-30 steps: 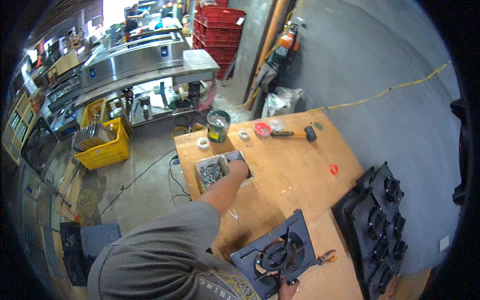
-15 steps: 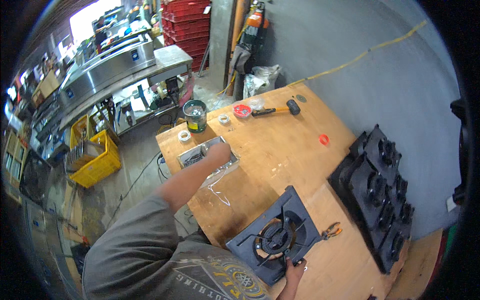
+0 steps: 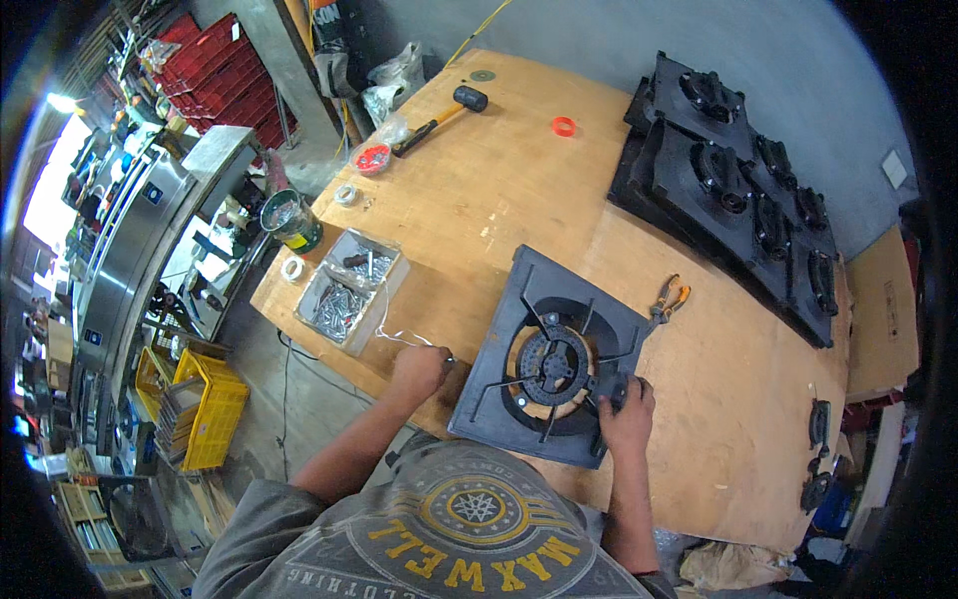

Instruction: The person assembles a gas stove burner unit on a wooden workbench. They place a burner grate into a black metal frame, insert a burner head, and tighten a central nut with a wrench. The person then places a second grate on top and secures it with screws.

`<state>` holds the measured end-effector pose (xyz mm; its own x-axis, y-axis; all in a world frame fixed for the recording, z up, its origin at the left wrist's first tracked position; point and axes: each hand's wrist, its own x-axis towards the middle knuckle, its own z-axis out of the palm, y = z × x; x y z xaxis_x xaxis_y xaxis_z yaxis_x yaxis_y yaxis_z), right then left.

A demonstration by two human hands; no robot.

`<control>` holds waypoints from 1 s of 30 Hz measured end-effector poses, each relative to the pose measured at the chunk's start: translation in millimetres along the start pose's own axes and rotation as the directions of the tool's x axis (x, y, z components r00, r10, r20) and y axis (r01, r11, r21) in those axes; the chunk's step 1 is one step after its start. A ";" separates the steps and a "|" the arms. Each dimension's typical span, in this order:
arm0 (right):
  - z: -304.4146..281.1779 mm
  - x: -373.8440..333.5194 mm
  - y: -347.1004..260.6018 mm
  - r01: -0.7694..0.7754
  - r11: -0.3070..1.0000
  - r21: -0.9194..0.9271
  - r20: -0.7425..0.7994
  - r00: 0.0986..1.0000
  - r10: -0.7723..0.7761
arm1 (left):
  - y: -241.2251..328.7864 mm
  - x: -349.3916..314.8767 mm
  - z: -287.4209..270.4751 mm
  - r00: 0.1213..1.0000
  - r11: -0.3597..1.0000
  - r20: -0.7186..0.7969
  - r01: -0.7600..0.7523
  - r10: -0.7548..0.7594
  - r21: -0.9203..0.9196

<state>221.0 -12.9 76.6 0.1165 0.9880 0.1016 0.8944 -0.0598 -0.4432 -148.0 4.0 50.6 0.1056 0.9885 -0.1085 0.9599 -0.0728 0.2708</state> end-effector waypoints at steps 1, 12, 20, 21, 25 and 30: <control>-4.1 -0.1 -8.8 0.069 0.996 0.053 -0.029 0.997 -0.068 | 3.3 -0.8 -1.4 1.000 0.999 0.010 0.029 -0.029 -0.013; -8.9 11.6 -104.6 0.169 0.982 0.083 0.542 0.820 -0.187 | 57.8 -20.2 5.0 0.889 0.519 0.452 0.354 0.072 -0.778; 9.5 13.6 -95.2 0.138 0.972 0.191 0.471 0.856 -0.214 | 72.9 -16.9 29.3 0.870 0.199 0.392 0.345 0.299 -0.917; 8.1 15.4 -97.5 0.127 0.973 0.193 0.485 0.850 -0.207 | 73.3 -16.2 30.0 0.868 0.193 0.390 0.344 0.308 -0.919; 7.9 27.9 -98.8 0.101 0.974 0.204 0.574 0.793 -0.202 | 75.5 -14.6 33.3 0.864 0.174 0.383 0.344 0.326 -0.923; 14.7 25.7 -94.2 0.120 0.962 0.243 0.517 0.824 -0.234 | 75.3 -14.0 34.0 0.859 0.166 0.383 0.346 0.339 -0.923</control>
<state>133.4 20.2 107.8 -0.3364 0.9013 -0.2730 0.7697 0.0961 -0.6311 -68.4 -19.9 40.1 0.5156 0.7738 -0.3680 -0.0439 0.4527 0.8906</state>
